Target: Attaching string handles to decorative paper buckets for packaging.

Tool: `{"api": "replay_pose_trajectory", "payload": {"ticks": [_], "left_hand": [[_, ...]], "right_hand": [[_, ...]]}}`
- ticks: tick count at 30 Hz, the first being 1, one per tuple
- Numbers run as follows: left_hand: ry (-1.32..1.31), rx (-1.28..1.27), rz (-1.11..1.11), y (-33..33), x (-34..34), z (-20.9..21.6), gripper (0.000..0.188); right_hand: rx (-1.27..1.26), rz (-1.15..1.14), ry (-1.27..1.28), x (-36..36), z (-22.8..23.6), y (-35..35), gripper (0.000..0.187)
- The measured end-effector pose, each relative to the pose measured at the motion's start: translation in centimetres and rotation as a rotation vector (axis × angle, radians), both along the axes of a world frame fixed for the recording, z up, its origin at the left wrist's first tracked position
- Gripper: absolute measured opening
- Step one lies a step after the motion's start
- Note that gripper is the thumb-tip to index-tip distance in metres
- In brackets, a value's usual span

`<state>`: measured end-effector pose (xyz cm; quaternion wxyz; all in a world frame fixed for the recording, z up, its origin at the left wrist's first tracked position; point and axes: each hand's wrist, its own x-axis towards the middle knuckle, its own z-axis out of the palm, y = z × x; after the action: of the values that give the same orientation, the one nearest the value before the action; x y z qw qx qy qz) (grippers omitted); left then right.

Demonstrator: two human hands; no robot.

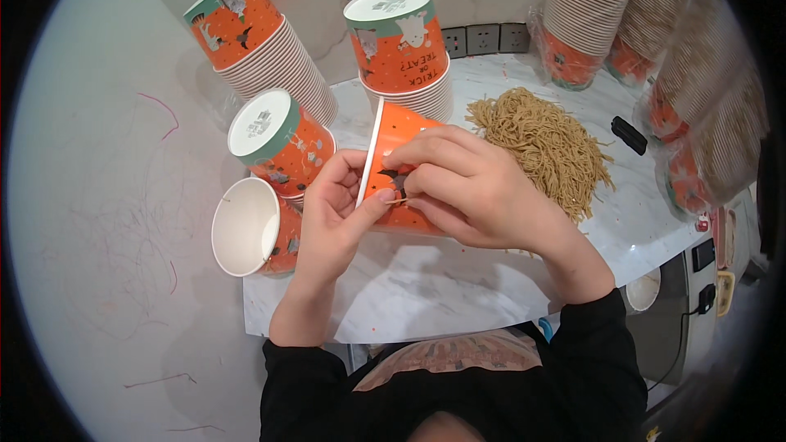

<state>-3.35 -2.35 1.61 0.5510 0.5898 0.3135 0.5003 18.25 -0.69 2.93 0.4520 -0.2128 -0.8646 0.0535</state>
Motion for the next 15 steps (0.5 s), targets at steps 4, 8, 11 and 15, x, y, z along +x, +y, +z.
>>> {"api": "replay_pose_trajectory", "payload": {"ticks": [4,8,11,15], "left_hand": [[-0.112,-0.040,-0.083,0.2,-0.1,-0.3,0.033],[-0.115,-0.056,-0.099,0.8,-1.0,-1.3,0.038],[-0.137,-0.132,-0.111,0.4,0.4,0.0,0.048],[-0.098,-0.236,-0.143,0.7,0.1,-0.3,0.054]], "right_hand": [[-0.040,0.050,0.081,0.0,-0.4,0.3,0.013],[-0.250,0.068,0.230,1.0,0.8,-0.1,0.009],[-0.269,0.072,0.227,1.8,0.4,0.3,0.009],[-0.379,0.001,0.038,2.4,1.5,-0.5,0.011]]}}
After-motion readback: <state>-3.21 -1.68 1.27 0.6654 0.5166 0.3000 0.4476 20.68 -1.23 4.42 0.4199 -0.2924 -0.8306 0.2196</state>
